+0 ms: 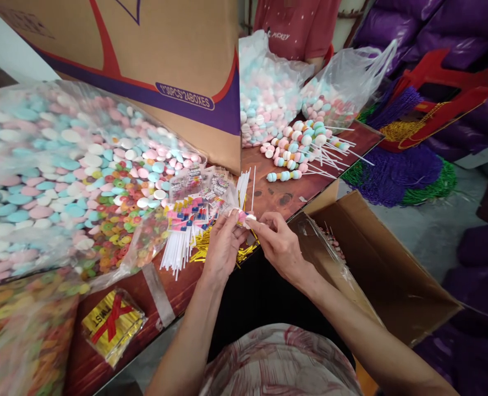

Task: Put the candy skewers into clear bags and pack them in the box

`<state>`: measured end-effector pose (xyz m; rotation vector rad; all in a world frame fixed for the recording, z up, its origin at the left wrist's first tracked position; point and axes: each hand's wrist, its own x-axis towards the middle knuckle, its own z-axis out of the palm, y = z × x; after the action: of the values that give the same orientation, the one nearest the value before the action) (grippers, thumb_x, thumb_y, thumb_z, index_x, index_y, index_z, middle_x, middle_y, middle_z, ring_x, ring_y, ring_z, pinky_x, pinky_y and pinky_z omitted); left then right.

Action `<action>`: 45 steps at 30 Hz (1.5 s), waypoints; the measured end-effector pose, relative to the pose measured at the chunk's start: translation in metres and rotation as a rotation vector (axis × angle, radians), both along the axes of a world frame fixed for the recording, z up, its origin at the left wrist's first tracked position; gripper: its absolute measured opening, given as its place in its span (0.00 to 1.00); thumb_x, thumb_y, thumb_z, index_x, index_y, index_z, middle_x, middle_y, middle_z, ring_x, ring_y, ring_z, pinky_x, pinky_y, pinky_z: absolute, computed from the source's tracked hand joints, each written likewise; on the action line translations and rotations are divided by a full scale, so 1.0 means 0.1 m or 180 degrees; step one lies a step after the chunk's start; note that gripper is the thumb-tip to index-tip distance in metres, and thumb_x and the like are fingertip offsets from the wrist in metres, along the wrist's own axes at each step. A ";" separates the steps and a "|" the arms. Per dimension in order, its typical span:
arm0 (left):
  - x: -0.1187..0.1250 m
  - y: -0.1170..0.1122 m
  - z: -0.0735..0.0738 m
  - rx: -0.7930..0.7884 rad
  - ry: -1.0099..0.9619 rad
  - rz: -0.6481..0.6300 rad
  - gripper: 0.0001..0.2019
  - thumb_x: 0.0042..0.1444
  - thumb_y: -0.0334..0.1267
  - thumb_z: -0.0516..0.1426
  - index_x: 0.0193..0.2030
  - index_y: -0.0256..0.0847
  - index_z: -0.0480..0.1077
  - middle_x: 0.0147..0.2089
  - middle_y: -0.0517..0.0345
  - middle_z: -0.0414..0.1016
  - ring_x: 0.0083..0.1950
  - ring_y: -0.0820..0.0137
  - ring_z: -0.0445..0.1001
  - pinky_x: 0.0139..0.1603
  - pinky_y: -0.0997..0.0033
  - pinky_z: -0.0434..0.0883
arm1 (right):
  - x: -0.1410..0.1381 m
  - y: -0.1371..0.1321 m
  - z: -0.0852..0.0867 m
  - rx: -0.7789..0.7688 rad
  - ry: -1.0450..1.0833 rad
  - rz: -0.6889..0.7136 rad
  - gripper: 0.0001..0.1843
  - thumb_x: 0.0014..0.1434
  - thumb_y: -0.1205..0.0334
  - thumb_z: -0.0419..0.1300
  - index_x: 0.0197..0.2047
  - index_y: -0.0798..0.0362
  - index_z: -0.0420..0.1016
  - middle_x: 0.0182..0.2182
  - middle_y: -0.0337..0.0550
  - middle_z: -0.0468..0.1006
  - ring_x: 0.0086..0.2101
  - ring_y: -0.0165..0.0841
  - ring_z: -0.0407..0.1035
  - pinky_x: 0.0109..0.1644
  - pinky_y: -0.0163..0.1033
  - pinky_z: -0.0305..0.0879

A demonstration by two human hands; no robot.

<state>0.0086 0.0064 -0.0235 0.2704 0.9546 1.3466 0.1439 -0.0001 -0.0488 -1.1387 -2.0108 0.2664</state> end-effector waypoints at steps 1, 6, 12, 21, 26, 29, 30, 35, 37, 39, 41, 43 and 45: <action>0.02 -0.01 -0.01 0.0028 -0.0004 0.0016 0.10 0.51 0.37 0.66 0.36 0.37 0.71 0.38 0.51 0.82 0.41 0.67 0.82 0.44 0.69 0.77 | -0.02 -0.01 -0.01 0.0036 -0.0163 -0.0059 0.19 0.67 0.70 0.52 0.55 0.48 0.77 0.40 0.48 0.71 0.34 0.30 0.69 0.31 0.31 0.68; 0.07 -0.03 -0.04 0.0056 -0.0132 0.0149 0.08 0.54 0.36 0.65 0.39 0.39 0.72 0.39 0.53 0.82 0.40 0.69 0.81 0.44 0.70 0.77 | -0.09 -0.05 -0.03 -0.0069 -0.0156 0.0089 0.21 0.67 0.70 0.52 0.57 0.45 0.75 0.47 0.50 0.72 0.40 0.33 0.72 0.32 0.30 0.70; 0.06 -0.03 -0.03 0.0222 -0.0386 0.0256 0.06 0.56 0.34 0.64 0.38 0.37 0.72 0.41 0.51 0.82 0.43 0.69 0.81 0.47 0.72 0.76 | -0.09 -0.05 0.11 -0.0597 0.1110 0.0172 0.22 0.65 0.69 0.55 0.61 0.46 0.70 0.48 0.48 0.75 0.46 0.35 0.72 0.50 0.42 0.72; 0.12 -0.06 -0.04 0.0296 -0.0276 0.0184 0.10 0.55 0.37 0.64 0.42 0.39 0.70 0.50 0.48 0.80 0.54 0.63 0.78 0.57 0.61 0.73 | -0.16 -0.12 -0.04 0.0067 0.0553 -0.0021 0.18 0.66 0.70 0.53 0.56 0.51 0.75 0.44 0.52 0.74 0.41 0.33 0.72 0.41 0.37 0.73; 0.11 -0.06 -0.05 0.0192 -0.0251 0.0069 0.11 0.53 0.37 0.66 0.41 0.39 0.72 0.45 0.51 0.81 0.49 0.66 0.79 0.53 0.67 0.74 | -0.13 -0.04 -0.03 -0.0151 0.0516 0.0032 0.17 0.67 0.69 0.52 0.53 0.49 0.78 0.44 0.51 0.75 0.41 0.33 0.73 0.42 0.37 0.73; 0.12 -0.05 -0.06 0.0184 -0.0325 0.0080 0.10 0.51 0.35 0.67 0.39 0.39 0.73 0.39 0.56 0.81 0.41 0.73 0.80 0.47 0.74 0.74 | -0.14 0.01 0.00 -0.0723 0.1372 0.0004 0.13 0.65 0.66 0.56 0.47 0.49 0.80 0.42 0.47 0.76 0.42 0.33 0.73 0.45 0.39 0.74; 0.13 -0.05 -0.06 0.0178 -0.0353 0.0085 0.09 0.51 0.35 0.67 0.39 0.39 0.73 0.39 0.57 0.81 0.39 0.75 0.79 0.46 0.76 0.74 | -0.15 0.02 0.02 -0.0897 0.1612 -0.0032 0.11 0.63 0.66 0.58 0.46 0.49 0.80 0.41 0.46 0.76 0.43 0.34 0.74 0.44 0.39 0.74; 0.16 0.00 -0.05 0.0117 -0.0489 0.0073 0.09 0.51 0.35 0.66 0.38 0.37 0.74 0.36 0.59 0.79 0.36 0.77 0.77 0.43 0.78 0.73 | -0.21 0.00 0.07 -0.0645 0.1512 -0.0299 0.10 0.62 0.67 0.59 0.45 0.50 0.80 0.41 0.47 0.76 0.42 0.35 0.73 0.44 0.40 0.73; 0.17 0.00 -0.06 0.0098 -0.0494 0.0067 0.08 0.51 0.35 0.67 0.36 0.36 0.74 0.35 0.60 0.79 0.35 0.78 0.76 0.42 0.80 0.72 | -0.22 0.00 0.08 -0.0304 0.1148 -0.0345 0.10 0.63 0.67 0.58 0.45 0.52 0.79 0.41 0.48 0.75 0.41 0.34 0.73 0.44 0.40 0.72; 0.18 0.00 -0.06 0.0082 -0.0442 0.0023 0.08 0.50 0.36 0.67 0.35 0.36 0.74 0.34 0.60 0.78 0.35 0.78 0.76 0.40 0.81 0.72 | -0.23 0.01 0.07 -0.0120 0.0904 -0.0423 0.10 0.63 0.68 0.57 0.44 0.52 0.78 0.40 0.48 0.74 0.40 0.34 0.72 0.41 0.38 0.72; 0.21 -0.02 -0.07 0.0074 -0.0353 -0.0010 0.09 0.50 0.37 0.67 0.33 0.36 0.74 0.33 0.61 0.78 0.34 0.79 0.76 0.38 0.81 0.71 | -0.25 0.03 0.05 -0.0058 0.0754 -0.0551 0.10 0.64 0.68 0.56 0.44 0.51 0.77 0.39 0.48 0.74 0.38 0.33 0.72 0.39 0.37 0.71; 0.24 -0.04 -0.07 0.0071 -0.0248 0.0022 0.09 0.49 0.37 0.68 0.32 0.36 0.74 0.30 0.63 0.77 0.31 0.80 0.75 0.36 0.83 0.70 | -0.27 0.05 0.04 -0.0033 0.0632 -0.0677 0.10 0.64 0.67 0.55 0.44 0.52 0.77 0.39 0.48 0.74 0.37 0.34 0.71 0.39 0.37 0.71; 0.26 -0.06 -0.05 0.0062 -0.0131 0.0034 0.09 0.49 0.39 0.68 0.31 0.36 0.74 0.29 0.63 0.76 0.30 0.79 0.74 0.33 0.83 0.69 | -0.28 0.07 0.05 -0.0026 0.0650 -0.0720 0.10 0.64 0.68 0.55 0.43 0.53 0.77 0.39 0.49 0.74 0.37 0.34 0.71 0.40 0.38 0.70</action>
<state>0.0344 0.0002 -0.0286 0.2520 0.9101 1.3669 0.1160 0.0073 -0.0436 -1.2781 -1.6887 0.2636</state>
